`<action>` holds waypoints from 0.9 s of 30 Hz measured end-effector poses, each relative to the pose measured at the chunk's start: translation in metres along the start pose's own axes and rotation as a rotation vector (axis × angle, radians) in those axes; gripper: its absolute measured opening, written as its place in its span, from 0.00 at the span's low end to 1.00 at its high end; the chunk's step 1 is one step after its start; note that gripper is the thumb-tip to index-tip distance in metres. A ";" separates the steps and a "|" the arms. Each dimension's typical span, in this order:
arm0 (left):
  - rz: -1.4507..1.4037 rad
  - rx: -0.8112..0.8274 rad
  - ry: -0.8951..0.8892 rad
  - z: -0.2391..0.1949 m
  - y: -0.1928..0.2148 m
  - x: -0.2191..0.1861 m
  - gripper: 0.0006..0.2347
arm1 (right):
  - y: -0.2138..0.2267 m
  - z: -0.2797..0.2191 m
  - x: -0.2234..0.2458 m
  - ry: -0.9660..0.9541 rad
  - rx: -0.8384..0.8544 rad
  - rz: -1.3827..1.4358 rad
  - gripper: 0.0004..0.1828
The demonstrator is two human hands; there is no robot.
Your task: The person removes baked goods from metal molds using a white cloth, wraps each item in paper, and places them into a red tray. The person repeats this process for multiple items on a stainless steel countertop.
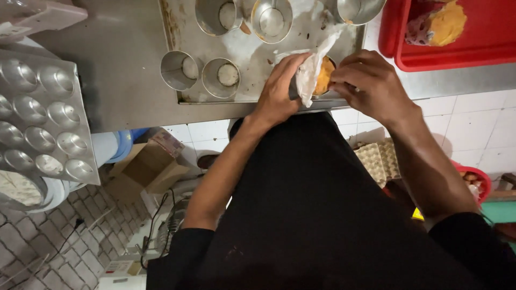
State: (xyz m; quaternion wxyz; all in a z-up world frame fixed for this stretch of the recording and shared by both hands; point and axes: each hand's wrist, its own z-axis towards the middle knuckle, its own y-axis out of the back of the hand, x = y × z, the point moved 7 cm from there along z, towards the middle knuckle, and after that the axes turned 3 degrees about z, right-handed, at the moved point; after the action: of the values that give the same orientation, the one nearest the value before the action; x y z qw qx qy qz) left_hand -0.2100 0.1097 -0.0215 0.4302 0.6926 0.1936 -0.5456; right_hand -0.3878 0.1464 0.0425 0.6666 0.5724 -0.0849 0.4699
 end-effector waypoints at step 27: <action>0.008 0.074 -0.001 0.009 -0.002 0.009 0.33 | -0.003 0.009 0.000 0.141 0.093 -0.098 0.10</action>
State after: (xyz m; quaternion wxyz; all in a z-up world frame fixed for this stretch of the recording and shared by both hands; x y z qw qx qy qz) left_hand -0.2144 0.1020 -0.0307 0.4064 0.7085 0.1702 -0.5512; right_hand -0.3820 0.1390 0.0438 0.6659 0.5717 0.0120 0.4791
